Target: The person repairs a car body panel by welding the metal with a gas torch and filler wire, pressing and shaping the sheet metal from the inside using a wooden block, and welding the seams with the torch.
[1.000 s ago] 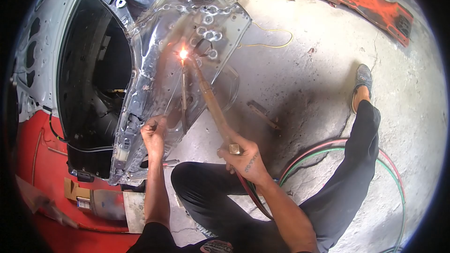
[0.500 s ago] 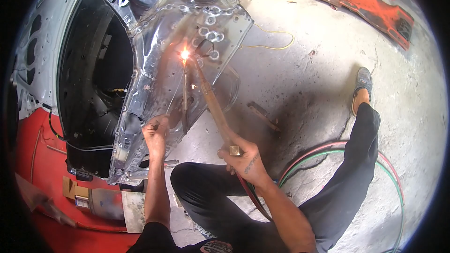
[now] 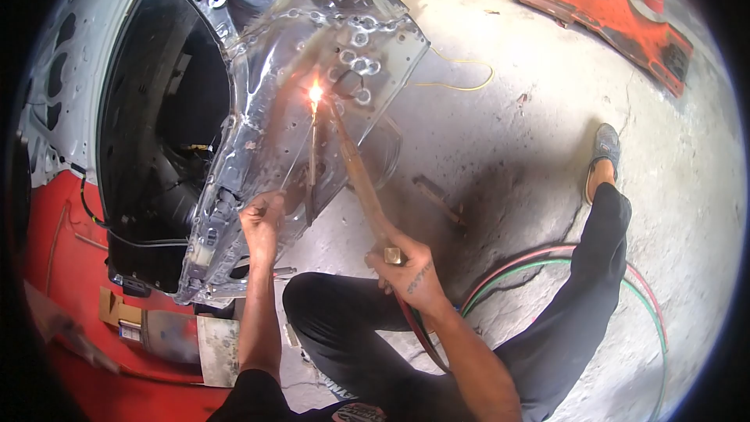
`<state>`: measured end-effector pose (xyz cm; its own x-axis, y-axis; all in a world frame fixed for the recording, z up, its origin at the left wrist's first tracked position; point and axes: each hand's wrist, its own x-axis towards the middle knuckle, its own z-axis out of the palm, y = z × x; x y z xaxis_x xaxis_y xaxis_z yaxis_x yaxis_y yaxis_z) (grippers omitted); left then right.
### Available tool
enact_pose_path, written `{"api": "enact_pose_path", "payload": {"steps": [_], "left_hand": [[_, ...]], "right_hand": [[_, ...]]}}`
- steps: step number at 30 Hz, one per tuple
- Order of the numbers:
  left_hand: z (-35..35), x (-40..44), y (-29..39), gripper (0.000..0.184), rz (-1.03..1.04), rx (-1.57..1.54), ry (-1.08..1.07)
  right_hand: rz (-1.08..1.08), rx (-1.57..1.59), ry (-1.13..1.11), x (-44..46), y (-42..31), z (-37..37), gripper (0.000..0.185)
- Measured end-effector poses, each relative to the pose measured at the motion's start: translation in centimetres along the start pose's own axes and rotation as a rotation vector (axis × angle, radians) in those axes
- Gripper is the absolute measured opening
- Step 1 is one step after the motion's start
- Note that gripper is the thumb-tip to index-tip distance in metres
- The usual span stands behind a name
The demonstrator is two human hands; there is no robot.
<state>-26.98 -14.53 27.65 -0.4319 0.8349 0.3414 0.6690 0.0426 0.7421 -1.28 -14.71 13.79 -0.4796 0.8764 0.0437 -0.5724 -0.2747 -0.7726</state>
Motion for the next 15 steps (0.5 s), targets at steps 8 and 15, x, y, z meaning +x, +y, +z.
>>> {"api": "enact_pose_path", "payload": {"steps": [8, 15], "left_hand": [[0.05, 0.01, -0.19, 0.016, 0.01, -0.022, -0.005], [0.03, 0.11, -0.28, 0.013, -0.006, -0.02, 0.002]], "right_hand": [[-0.028, -0.021, 0.002, -0.02, -0.09, 0.11, 0.068], [-0.036, -0.04, 0.014, -0.1, -0.6, 0.39, 0.069]]}}
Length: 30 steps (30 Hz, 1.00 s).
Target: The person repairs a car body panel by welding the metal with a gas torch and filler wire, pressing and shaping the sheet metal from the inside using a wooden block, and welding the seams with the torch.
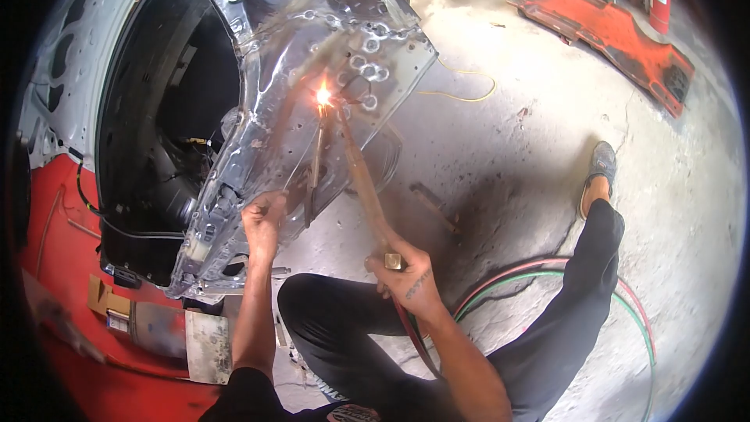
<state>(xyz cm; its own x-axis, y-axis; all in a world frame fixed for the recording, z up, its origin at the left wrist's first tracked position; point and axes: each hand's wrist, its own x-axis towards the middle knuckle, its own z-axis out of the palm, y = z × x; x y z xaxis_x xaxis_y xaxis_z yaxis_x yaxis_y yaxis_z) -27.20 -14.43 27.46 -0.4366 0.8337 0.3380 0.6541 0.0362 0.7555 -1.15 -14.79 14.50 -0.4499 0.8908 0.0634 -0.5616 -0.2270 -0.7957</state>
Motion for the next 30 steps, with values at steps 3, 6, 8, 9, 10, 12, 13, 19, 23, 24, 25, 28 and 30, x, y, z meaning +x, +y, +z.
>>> {"api": "enact_pose_path", "payload": {"steps": [3, 6, 8, 9, 10, 12, 13, 19, 23, 24, 25, 28, 30], "left_hand": [[0.03, 0.04, 0.12, 0.012, -0.008, -0.008, -0.005], [0.06, 0.18, 0.11, 0.012, -0.002, 0.002, -0.005], [0.04, 0.28, 0.06, 0.012, 0.004, 0.01, -0.005], [0.02, 0.33, 0.02, 0.013, 0.004, 0.01, -0.005], [0.0, 0.36, -0.02, 0.013, 0.005, 0.011, -0.005], [-0.03, 0.37, -0.08, 0.013, 0.002, 0.013, -0.003], [-0.04, 0.38, -0.12, 0.013, 0.001, 0.014, -0.003], [-0.03, 0.42, -0.19, 0.013, 0.007, 0.014, -0.005], [0.14, 0.56, -0.2, 0.014, 0.017, 0.011, -0.004], [0.16, 0.57, -0.21, 0.014, 0.019, 0.01, -0.004], [0.19, 0.56, -0.22, 0.014, 0.02, 0.01, -0.005], [0.26, 0.41, -0.16, 0.014, 0.013, 0.008, -0.002], [0.2, 0.4, -0.15, 0.014, 0.016, 0.009, -0.003]], "right_hand": [[0.001, 0.005, 0.001, -0.03, 0.11, -0.05, 0.069], [-0.008, 0.005, -0.004, 0.05, 0.65, -0.18, 0.068], [-0.01, 0.008, -0.001, 0.03, 0.58, -0.13, 0.068], [-0.011, 0.009, 0.001, 0.03, 0.54, -0.12, 0.068], [-0.013, 0.009, 0.0, 0.03, 0.51, -0.12, 0.068], [-0.016, 0.009, 0.0, 0.03, 0.47, -0.14, 0.068], [-0.016, 0.007, 0.0, 0.03, 0.47, -0.15, 0.068], [-0.017, 0.004, -0.004, 0.01, 0.48, -0.23, 0.068], [-0.037, 0.015, -0.005, 0.05, 0.68, -0.3, 0.068], [-0.046, 0.02, -0.005, 0.07, 0.74, -0.31, 0.068], [-0.035, 0.021, -0.004, 0.05, 0.71, -0.32, 0.068], [-0.012, 0.021, -0.003, -0.04, 0.49, -0.34, 0.069], [-0.007, 0.018, -0.003, -0.07, 0.39, -0.29, 0.069]]}}
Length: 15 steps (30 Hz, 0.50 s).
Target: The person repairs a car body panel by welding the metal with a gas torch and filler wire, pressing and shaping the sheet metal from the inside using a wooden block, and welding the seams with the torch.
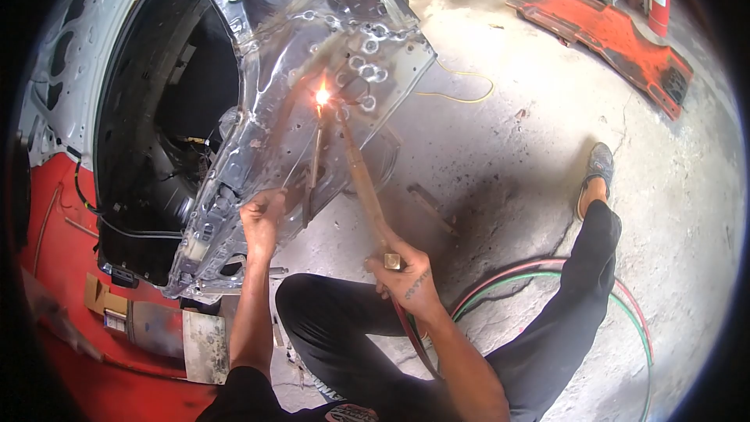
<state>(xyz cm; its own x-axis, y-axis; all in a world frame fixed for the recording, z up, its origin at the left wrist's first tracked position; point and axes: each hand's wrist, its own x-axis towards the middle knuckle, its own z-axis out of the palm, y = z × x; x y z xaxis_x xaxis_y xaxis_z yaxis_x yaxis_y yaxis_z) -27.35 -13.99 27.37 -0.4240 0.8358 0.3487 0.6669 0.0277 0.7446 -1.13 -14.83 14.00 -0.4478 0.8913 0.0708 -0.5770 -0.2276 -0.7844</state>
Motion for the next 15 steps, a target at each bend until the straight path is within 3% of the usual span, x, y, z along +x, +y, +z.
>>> {"api": "enact_pose_path", "payload": {"steps": [15], "left_hand": [[-0.11, 0.12, 0.01, 0.013, 0.002, 0.006, 0.003]], "right_hand": [[0.002, -0.006, 0.001, 0.09, 0.09, -0.02, 0.067]]}}
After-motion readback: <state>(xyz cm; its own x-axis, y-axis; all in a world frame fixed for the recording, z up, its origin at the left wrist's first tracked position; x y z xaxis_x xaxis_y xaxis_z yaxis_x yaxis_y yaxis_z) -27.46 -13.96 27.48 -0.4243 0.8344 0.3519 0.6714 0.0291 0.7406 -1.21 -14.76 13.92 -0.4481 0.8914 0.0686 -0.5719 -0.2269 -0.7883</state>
